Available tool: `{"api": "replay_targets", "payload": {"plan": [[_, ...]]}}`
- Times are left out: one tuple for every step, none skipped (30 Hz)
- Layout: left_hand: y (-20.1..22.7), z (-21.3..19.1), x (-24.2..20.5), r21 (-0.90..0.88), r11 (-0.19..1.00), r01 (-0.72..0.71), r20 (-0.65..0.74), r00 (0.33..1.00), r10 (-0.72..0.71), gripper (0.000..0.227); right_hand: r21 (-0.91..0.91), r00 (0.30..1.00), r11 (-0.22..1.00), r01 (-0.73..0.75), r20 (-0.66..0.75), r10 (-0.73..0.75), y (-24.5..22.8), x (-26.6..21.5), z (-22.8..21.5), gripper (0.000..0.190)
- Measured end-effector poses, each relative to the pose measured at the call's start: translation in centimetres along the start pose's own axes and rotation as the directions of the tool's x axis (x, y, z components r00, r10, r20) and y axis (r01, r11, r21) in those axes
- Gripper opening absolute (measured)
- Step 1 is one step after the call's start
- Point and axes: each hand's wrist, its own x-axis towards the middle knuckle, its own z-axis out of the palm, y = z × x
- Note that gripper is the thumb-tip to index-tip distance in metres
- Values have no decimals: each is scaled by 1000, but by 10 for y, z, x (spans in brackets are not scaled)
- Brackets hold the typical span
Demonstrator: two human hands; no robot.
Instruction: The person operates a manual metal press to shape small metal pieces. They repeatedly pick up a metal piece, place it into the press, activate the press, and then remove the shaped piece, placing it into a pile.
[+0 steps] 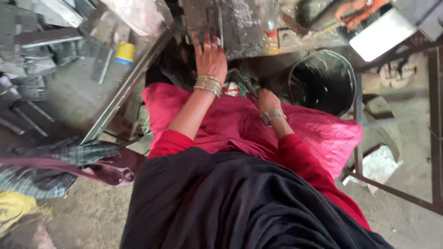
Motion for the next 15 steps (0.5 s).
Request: {"api": "replay_targets", "payload": {"plan": [[1,3,1,7,1000,-8,9,1000,8,31,-27,1000,1000,-7,9,7,2,0,-5,61],[0,3,13,24,1000,1,66,998,-3,31,-55,1000,998,6,10,-5,-4,9,-18,61],[0,3,28,41,999,9,123,992,-14,31,-84,1000,996,19,11,-18,-10,18,-34,61],[1,7,31,57,998,17,196,980,-27,31,-125,998,991,57,2,-57,-15,19,-44,61],[2,11,35,87,996,19,150,988,-32,32,-166,995,982,95,-6,-97,-19,21,-54,62],[1,16,43,119,993,20,99,995,-32,34,-204,991,970,130,-17,-136,-24,21,-61,63],[1,20,48,150,988,22,49,998,-30,36,-186,992,976,116,-20,-121,-28,14,-62,64],[3,24,52,130,991,40,48,998,-47,36,-168,994,981,100,-27,-106,-31,7,-62,65],[5,28,53,109,992,58,47,997,-63,36,-150,995,985,84,-33,-90,-33,-1,-60,66],[6,32,53,85,993,79,42,996,-83,36,-165,997,985,48,-52,-57,-35,-9,-56,64],[6,35,50,59,994,87,-25,996,-86,37,-180,997,984,11,-73,-25,-36,-16,-51,62],[5,35,50,38,994,107,-100,990,-102,37,-197,995,980,-12,-96,-7,-38,-15,-53,60],[1,35,50,16,992,124,-173,978,-120,38,-172,995,985,19,-92,-35,-38,-9,-57,61],[1,38,35,46,994,101,-169,981,-92,37,-141,997,990,26,-71,-37,-38,-16,-52,61],[1,39,21,76,994,77,-164,984,-63,36,-109,998,993,33,-51,-38,-38,-22,-49,62]]}}
